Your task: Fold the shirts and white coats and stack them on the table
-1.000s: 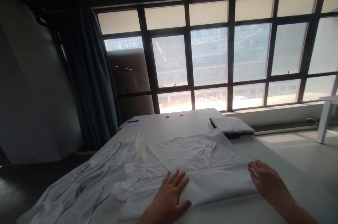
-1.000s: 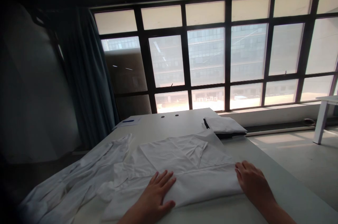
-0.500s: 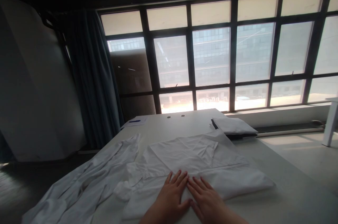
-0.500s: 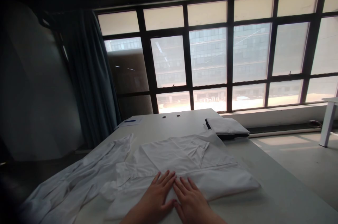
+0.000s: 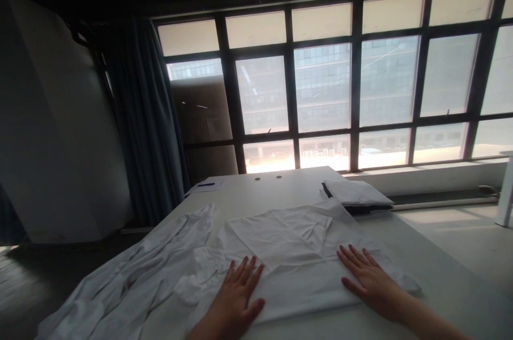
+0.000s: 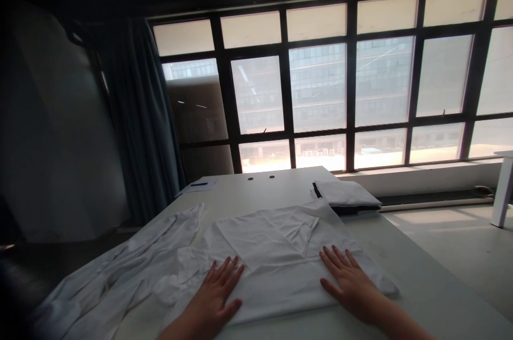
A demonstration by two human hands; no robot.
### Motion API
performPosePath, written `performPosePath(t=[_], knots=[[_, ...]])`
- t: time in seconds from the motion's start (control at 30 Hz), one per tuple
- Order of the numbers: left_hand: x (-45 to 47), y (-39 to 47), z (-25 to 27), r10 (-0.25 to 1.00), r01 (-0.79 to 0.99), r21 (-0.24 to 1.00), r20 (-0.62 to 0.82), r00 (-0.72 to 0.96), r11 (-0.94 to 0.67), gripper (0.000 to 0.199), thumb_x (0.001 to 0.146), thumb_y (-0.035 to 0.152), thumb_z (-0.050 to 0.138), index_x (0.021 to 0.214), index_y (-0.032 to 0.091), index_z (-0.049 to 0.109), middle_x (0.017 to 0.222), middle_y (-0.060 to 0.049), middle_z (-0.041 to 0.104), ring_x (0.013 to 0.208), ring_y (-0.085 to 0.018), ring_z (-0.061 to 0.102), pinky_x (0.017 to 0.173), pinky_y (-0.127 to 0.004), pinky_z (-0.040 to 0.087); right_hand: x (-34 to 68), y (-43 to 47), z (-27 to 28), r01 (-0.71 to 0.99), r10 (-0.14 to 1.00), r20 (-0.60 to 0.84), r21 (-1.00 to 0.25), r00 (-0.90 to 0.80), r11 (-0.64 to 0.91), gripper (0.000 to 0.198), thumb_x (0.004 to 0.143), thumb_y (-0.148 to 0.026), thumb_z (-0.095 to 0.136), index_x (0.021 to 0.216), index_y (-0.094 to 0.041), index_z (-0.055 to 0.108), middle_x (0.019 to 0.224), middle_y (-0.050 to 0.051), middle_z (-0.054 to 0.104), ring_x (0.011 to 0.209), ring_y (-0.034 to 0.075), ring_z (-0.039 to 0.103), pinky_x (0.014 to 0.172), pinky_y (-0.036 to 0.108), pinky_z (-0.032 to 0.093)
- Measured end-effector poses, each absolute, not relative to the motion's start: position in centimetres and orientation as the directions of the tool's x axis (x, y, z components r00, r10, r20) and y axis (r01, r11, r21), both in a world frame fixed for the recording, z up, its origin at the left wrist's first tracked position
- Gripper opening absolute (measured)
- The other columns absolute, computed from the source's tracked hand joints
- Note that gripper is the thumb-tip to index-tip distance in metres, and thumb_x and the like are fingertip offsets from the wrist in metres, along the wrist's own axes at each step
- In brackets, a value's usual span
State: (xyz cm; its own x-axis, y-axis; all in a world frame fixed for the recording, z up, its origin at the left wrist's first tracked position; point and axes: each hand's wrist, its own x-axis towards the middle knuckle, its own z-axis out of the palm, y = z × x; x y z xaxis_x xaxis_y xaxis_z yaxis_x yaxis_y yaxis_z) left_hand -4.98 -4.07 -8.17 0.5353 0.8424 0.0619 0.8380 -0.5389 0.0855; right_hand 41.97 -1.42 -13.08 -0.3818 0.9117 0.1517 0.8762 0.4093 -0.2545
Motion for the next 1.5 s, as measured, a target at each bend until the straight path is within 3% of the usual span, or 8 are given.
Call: performPosePath(t=[0.27,0.73,0.83,0.97,1.1,1.23,1.3,1.5], knots=[[-13.2,-4.0,-9.2,0.909,0.916,0.001,0.122,0.398,-0.401,0.062,0.101,0.063,0.036,0.157,0.041,0.02,0.164,0.001,0.023,0.151,-0.029,0.027,0.123,-0.051,0.024,48.9,-0.8,-14.4,0.909,0.932,0.158,-0.217,-0.327,0.356,0.071,0.096,-0.068,0.038,0.156,-0.032,0.027,0.162,0.0,0.025,0.151,0.032,0.021,0.123,0.054,0.021],[-13.8,-5.7,-8.6,0.94,0.951,-0.024,0.148,0.308,-0.308,0.059,0.101,0.06,0.039,0.154,0.035,0.036,0.16,-0.002,0.035,0.148,-0.03,0.034,0.12,-0.052,0.032,48.5,-2.3,-15.1,0.937,0.946,0.214,-0.201,-0.243,0.286,0.069,0.093,-0.068,0.045,0.152,-0.033,0.041,0.158,0.001,0.036,0.147,0.033,0.033,0.121,0.053,0.03],[-12.6,-6.1,-8.2,0.891,0.922,-0.109,0.237,0.388,-0.373,0.052,0.103,0.049,0.042,0.153,0.037,0.039,0.158,-0.001,0.041,0.147,-0.03,0.036,0.119,-0.052,0.034,48.1,-2.2,-15.3,0.947,0.911,0.334,-0.123,-0.241,0.296,0.064,0.093,-0.064,0.049,0.147,-0.028,0.052,0.154,0.006,0.046,0.143,0.035,0.041,0.117,0.056,0.034],[-8.5,-7.0,-8.2,0.75,0.807,-0.184,0.299,0.59,-0.561,0.059,0.102,0.038,0.047,0.158,0.036,0.027,0.163,0.0,0.03,0.148,-0.027,0.033,0.12,-0.047,0.036,44.8,-3.3,-13.9,0.899,0.755,0.528,0.039,-0.388,0.435,0.04,0.096,-0.037,0.053,0.133,-0.026,0.064,0.145,0.008,0.058,0.136,0.031,0.051,0.114,0.051,0.04],[-2.5,-7.2,-9.5,0.615,0.659,-0.171,0.247,0.749,-0.733,0.074,0.099,0.045,0.052,0.161,0.03,0.014,0.165,-0.005,0.023,0.149,-0.03,0.032,0.119,-0.047,0.037,36.9,-5.7,-11.7,0.757,0.613,0.521,0.106,-0.594,0.644,0.045,0.093,-0.015,0.05,0.135,-0.025,0.059,0.148,0.004,0.056,0.139,0.024,0.047,0.116,0.04,0.039],[2.5,-6.3,-12.2,0.679,0.726,-0.073,0.298,0.67,-0.684,0.08,0.101,0.046,0.046,0.161,0.025,-0.002,0.165,-0.009,0.019,0.15,-0.033,0.028,0.119,-0.051,0.036,28.2,-6.6,-11.3,0.656,0.582,0.492,-0.029,-0.648,0.755,0.051,0.086,-0.01,0.052,0.135,-0.021,0.06,0.146,0.008,0.058,0.139,0.025,0.047,0.118,0.041,0.038],[3.7,-5.7,-13.3,0.726,0.758,-0.012,0.279,0.629,-0.652,0.074,0.104,0.042,0.038,0.161,0.026,-0.007,0.164,-0.008,0.02,0.15,-0.031,0.027,0.12,-0.052,0.034,25.6,-6.2,-11.9,0.652,0.637,0.434,-0.137,-0.638,0.746,0.059,0.085,-0.015,0.053,0.145,-0.019,0.051,0.15,0.009,0.053,0.141,0.027,0.045,0.119,0.042,0.036],[2.2,-4.8,-13.2,0.778,0.774,0.096,0.148,0.611,-0.626,0.072,0.103,0.055,0.032,0.158,0.034,-0.01,0.165,-0.003,0.009,0.152,-0.034,0.019,0.122,-0.058,0.026,27.0,-4.5,-13.4,0.699,0.768,0.257,-0.319,-0.586,0.64,0.074,0.095,-0.048,0.052,0.16,-0.028,0.022,0.164,0.007,0.022,0.149,0.036,0.027,0.122,0.057,0.022]])
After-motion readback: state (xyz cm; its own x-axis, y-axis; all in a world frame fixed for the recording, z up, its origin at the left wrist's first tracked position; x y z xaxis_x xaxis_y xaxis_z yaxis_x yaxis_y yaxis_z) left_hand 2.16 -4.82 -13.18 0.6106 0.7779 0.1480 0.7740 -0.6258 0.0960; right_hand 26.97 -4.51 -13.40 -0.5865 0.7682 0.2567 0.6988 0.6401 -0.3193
